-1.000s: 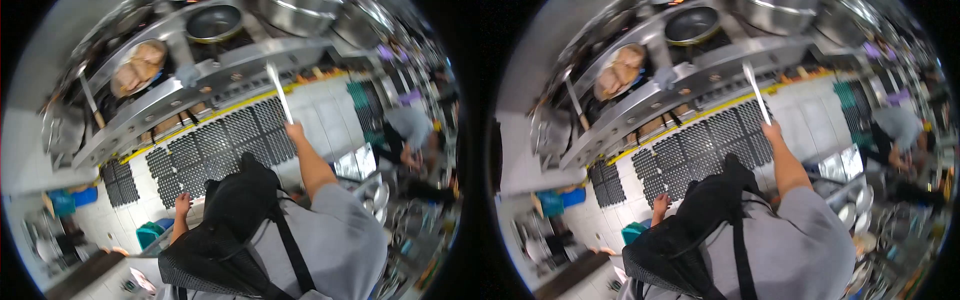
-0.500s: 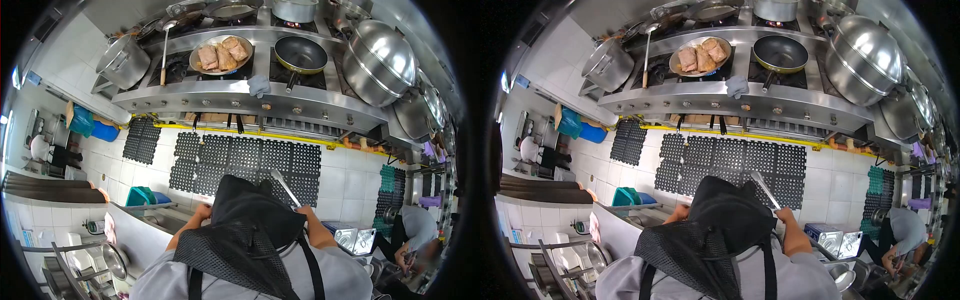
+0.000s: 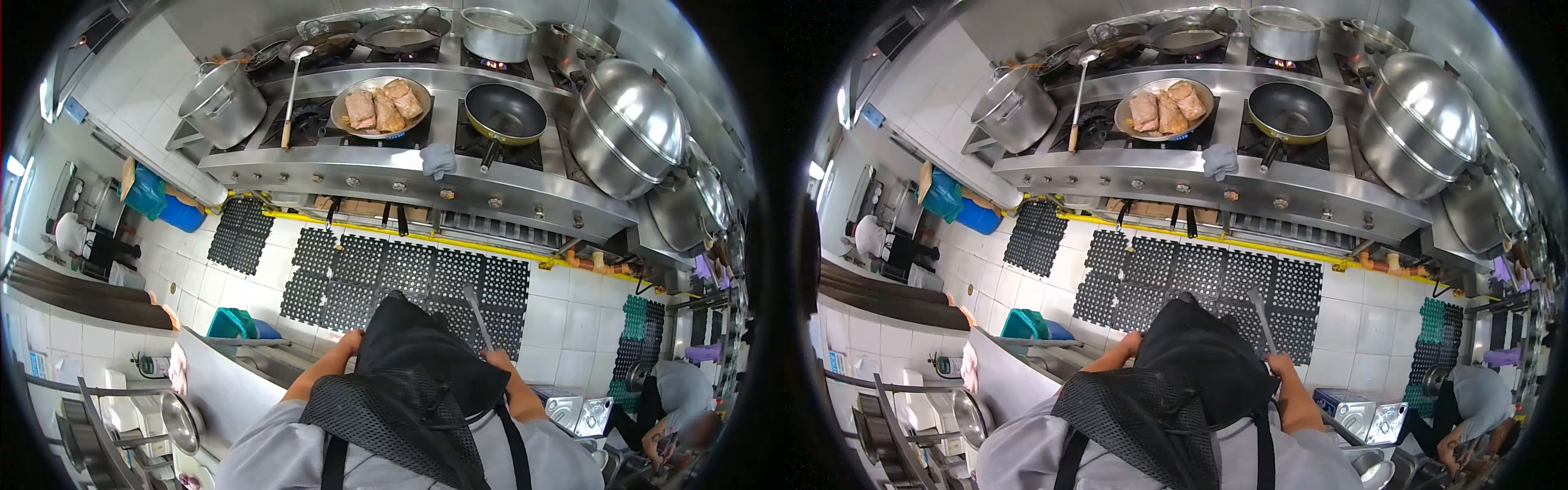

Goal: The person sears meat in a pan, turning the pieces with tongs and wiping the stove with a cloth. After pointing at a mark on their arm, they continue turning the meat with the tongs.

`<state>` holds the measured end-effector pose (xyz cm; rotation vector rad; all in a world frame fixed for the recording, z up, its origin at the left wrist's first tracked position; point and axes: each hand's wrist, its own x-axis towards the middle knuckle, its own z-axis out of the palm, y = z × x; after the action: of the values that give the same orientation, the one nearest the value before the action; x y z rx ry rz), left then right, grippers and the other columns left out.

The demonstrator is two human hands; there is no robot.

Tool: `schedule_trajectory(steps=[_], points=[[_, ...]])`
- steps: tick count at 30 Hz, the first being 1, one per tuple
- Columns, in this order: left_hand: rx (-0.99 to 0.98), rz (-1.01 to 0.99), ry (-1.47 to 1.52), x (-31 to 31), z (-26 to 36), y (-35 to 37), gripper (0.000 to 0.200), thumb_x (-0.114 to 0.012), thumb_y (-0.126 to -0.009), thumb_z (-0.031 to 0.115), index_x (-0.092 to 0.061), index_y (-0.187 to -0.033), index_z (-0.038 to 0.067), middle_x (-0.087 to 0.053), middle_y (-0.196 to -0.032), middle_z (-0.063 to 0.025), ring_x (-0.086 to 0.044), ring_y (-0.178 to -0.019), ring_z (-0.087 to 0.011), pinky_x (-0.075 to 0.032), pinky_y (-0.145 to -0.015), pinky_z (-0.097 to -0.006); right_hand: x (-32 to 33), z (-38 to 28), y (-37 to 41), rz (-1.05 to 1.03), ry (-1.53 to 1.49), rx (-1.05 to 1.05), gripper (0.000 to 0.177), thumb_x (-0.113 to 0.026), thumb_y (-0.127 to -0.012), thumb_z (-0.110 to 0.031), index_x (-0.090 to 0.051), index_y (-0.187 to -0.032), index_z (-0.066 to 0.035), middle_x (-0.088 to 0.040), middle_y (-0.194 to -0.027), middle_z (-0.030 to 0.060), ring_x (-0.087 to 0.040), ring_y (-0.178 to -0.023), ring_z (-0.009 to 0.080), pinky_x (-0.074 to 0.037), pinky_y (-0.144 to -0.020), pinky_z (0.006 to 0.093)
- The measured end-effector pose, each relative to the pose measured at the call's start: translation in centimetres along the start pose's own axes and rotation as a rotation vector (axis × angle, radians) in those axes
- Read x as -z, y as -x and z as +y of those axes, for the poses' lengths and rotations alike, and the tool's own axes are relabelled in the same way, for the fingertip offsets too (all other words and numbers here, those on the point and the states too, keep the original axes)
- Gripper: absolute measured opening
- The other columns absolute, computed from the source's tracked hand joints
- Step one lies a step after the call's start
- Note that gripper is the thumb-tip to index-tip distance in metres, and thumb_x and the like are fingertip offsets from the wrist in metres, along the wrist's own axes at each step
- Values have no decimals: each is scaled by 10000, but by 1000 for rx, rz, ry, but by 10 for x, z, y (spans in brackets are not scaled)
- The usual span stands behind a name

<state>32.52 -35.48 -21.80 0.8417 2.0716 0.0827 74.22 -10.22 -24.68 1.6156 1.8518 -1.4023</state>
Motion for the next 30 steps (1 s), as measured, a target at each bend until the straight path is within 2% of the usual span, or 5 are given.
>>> schedule_trajectory(steps=[1,13,22,24,30], points=[[24,-60,7,2,3,2,586,-724,-776,439,-692,-1170,6,-672,-1187,-244,-636,-1140,-384,-506,-962,-437,-20,42,-15,96,290,588,444,-682,-859,-353,-685,-749,77,-616,-588,178,-594,-454,280,-518,-491,426],[141,215,455,20,-79,-18,447,-680,-852,411,-734,-1092,39,-718,-1098,-204,-676,-1072,-354,-519,-929,-403,-20,54,38,-79,-136,-360,431,-675,-867,-336,-689,-788,88,-627,-597,184,-604,-455,282,-514,-467,414],[932,737,-174,131,-137,139,500,-617,-839,382,-633,-1270,129,-599,-1252,-184,-525,-1229,-376,-414,-1013,-505,-15,64,-41,-117,62,283,589,-702,-849,-458,-640,-706,110,-586,-542,173,-583,-416,267,-485,-411,418],[958,821,-202,125,-154,155,526,-631,-825,373,-608,-1289,126,-566,-1255,-193,-488,-1250,-364,-391,-1031,-500,1,-3,-13,-115,-30,-304,486,-635,-876,-483,-715,-1146,-87,-722,-906,239,-712,-821,395,-554,-776,455],[1011,1096,-261,122,-174,180,603,-696,-790,345,-530,-1321,112,-485,-1343,-205,-442,-1278,-356,-397,-1010,-509,-30,-14,-48,-148,431,169,772,-682,-807,-604,-681,-1114,104,-635,-1227,299,-610,-1194,396,-490,-1005,439]])
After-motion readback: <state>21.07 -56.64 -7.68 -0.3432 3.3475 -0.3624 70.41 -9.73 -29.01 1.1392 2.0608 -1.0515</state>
